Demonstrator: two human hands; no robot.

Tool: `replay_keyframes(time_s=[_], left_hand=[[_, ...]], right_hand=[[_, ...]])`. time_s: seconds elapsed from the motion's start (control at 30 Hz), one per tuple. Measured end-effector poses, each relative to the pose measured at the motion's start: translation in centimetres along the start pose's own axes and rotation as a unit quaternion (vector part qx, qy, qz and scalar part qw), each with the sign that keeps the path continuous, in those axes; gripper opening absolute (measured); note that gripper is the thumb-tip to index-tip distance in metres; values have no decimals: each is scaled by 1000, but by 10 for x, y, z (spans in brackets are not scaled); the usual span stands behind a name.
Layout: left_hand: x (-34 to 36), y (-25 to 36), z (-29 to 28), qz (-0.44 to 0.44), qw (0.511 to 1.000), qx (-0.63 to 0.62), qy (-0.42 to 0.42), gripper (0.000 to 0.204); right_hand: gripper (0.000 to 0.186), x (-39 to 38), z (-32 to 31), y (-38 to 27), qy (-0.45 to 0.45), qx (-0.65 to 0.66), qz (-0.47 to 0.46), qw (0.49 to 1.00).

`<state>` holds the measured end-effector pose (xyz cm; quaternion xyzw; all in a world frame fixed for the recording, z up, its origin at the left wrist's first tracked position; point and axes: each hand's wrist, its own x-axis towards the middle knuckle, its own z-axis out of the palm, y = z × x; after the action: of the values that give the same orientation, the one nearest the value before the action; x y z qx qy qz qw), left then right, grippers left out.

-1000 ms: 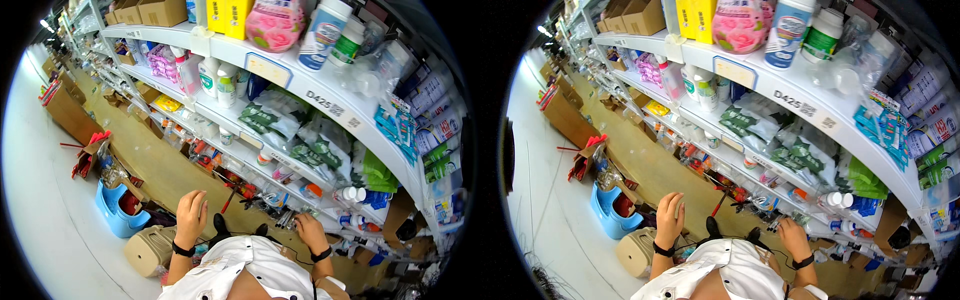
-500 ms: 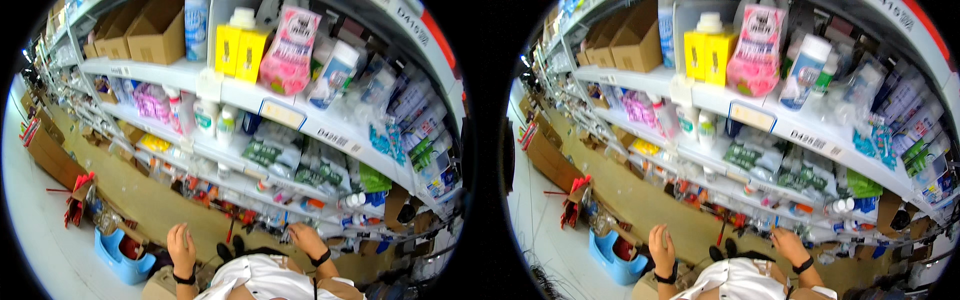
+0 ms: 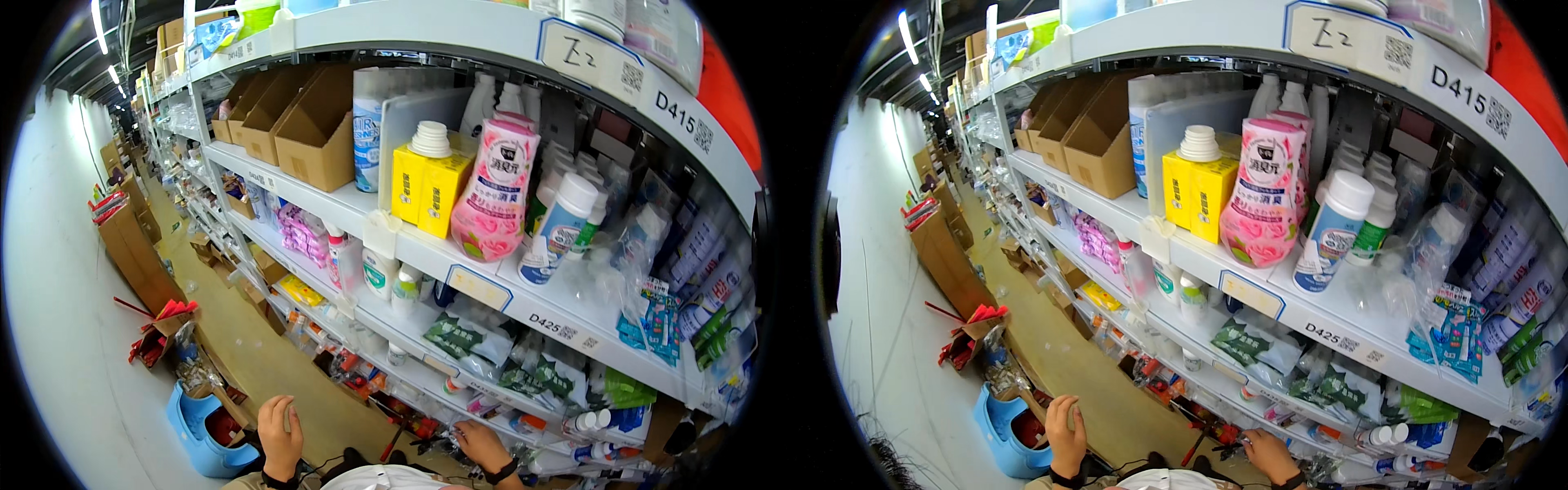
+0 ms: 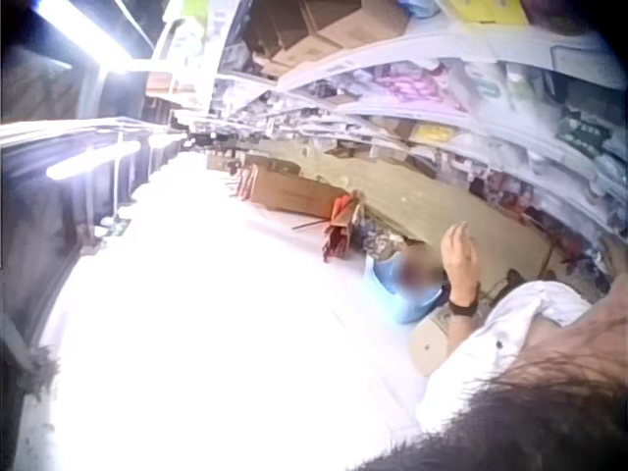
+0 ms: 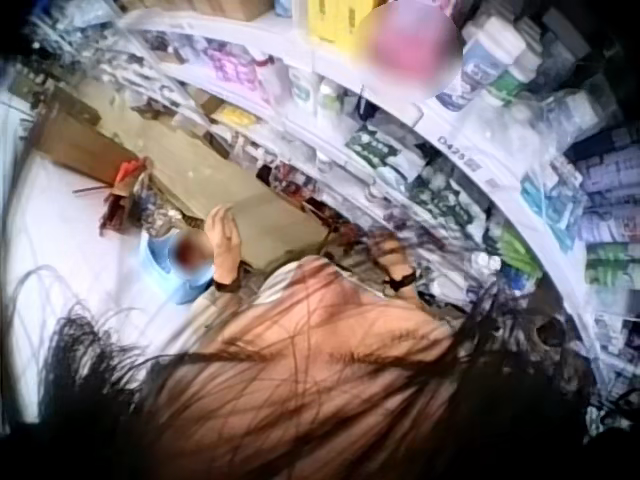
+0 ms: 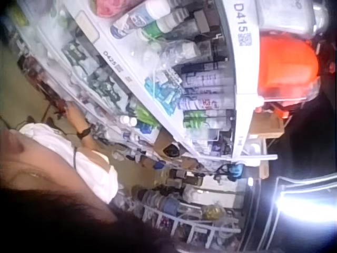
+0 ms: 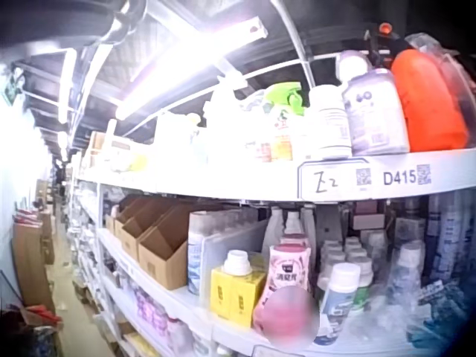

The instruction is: The person organizes cleaning products on a store shelf, moving spray cans and small packets to create space and align items. They handle aerosol cans and packaged goods, rearranging them on the shelf.

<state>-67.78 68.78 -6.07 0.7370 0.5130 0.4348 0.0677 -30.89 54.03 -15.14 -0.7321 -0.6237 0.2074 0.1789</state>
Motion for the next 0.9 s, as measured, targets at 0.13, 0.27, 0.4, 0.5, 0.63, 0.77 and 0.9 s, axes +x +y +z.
replay_keyframes(time_s=[0.13,0.27,0.4,0.5,0.63,0.77,0.9], left_hand=[[19,-25,9,-6,999,-33,18,18],[50,-61,23,28,997,-68,-9,20],[84,-128,21,34,995,-97,-1,20],[125,-180,11,58,989,-135,-1,18],[169,-248,5,-13,975,-221,-24,17],[195,-298,0,-94,945,-300,-85,18],[194,-350,17,-73,983,-156,-58,19]], right_hand=[[24,19,0,-11,19,-9,3,1000],[26,35,4,-42,52,-48,37,997],[27,63,51,-65,78,-74,58,993],[27,91,71,-111,92,-24,99,990],[23,111,86,-177,110,-11,135,985],[23,135,97,-216,117,-35,140,983],[23,163,108,-239,120,-23,115,986]])
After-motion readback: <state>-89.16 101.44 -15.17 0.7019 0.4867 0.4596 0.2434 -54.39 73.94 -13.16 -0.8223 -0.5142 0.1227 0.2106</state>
